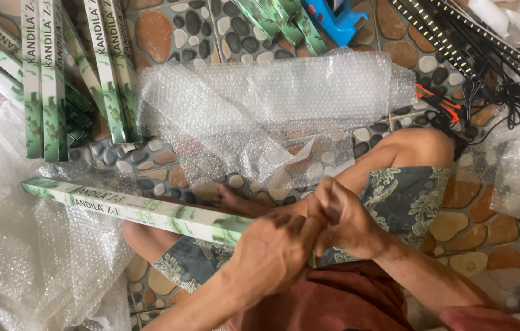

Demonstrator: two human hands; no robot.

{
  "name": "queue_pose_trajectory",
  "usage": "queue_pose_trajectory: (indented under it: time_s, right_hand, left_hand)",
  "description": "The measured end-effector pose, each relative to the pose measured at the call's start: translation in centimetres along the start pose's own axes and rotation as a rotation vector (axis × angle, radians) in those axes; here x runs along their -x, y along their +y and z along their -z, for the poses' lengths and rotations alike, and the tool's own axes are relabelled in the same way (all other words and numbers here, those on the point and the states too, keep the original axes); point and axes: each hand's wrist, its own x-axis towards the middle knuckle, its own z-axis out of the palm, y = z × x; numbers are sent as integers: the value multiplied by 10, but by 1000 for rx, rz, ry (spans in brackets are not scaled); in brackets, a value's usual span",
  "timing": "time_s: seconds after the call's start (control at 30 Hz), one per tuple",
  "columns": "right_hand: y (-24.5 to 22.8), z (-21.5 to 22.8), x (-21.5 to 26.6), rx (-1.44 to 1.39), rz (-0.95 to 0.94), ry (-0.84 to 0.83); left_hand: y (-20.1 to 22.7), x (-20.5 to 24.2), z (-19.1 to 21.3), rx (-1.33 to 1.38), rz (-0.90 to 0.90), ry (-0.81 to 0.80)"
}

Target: The person prepares LED light strips for packaging by removing them from boxes, wrapping them in bubble wrap, and securing the wrap with adhesive tape.

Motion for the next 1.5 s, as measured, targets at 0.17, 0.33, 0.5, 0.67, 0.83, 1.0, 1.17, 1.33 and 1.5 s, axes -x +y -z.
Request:
queue_pose_trajectory:
  time_s: [0.17, 0.33, 0.5, 0.67, 0.83, 1.0, 1.17, 1.33, 1.5]
  right_hand:
    - [-18, -2, 5, 595, -62, 145]
    - [-9, 26, 17, 1198, -21, 230]
    - [-22, 66, 11, 1453, -547, 78]
    - [10, 115, 15, 1997, -497, -28]
    - [-7, 138, -43, 1781, -495, 414]
    - [-45, 162, -184, 1698, -283, 778]
    - [-68, 201, -316, 1818, -76, 817]
    - [-68, 232, -353, 2155, 106, 726]
    - [-30, 216, -286, 2042, 420, 479]
  left_hand:
    - [-10, -4, -17, -68, 6, 157]
    - [-72, 33, -56, -117, 59, 68]
    - [-180, 135, -123, -533, 232, -118]
    - [-107, 48, -76, -485, 203, 12]
    - [-175, -4, -61, -700, 325, 526]
    - [-340, 29, -81, -517, 1214, 759]
    - [-430, 107, -91, -264, 1523, 551]
    - [-434, 133, -92, -140, 1455, 392]
    - [-312, 125, -50, 1090, 1245, 856]
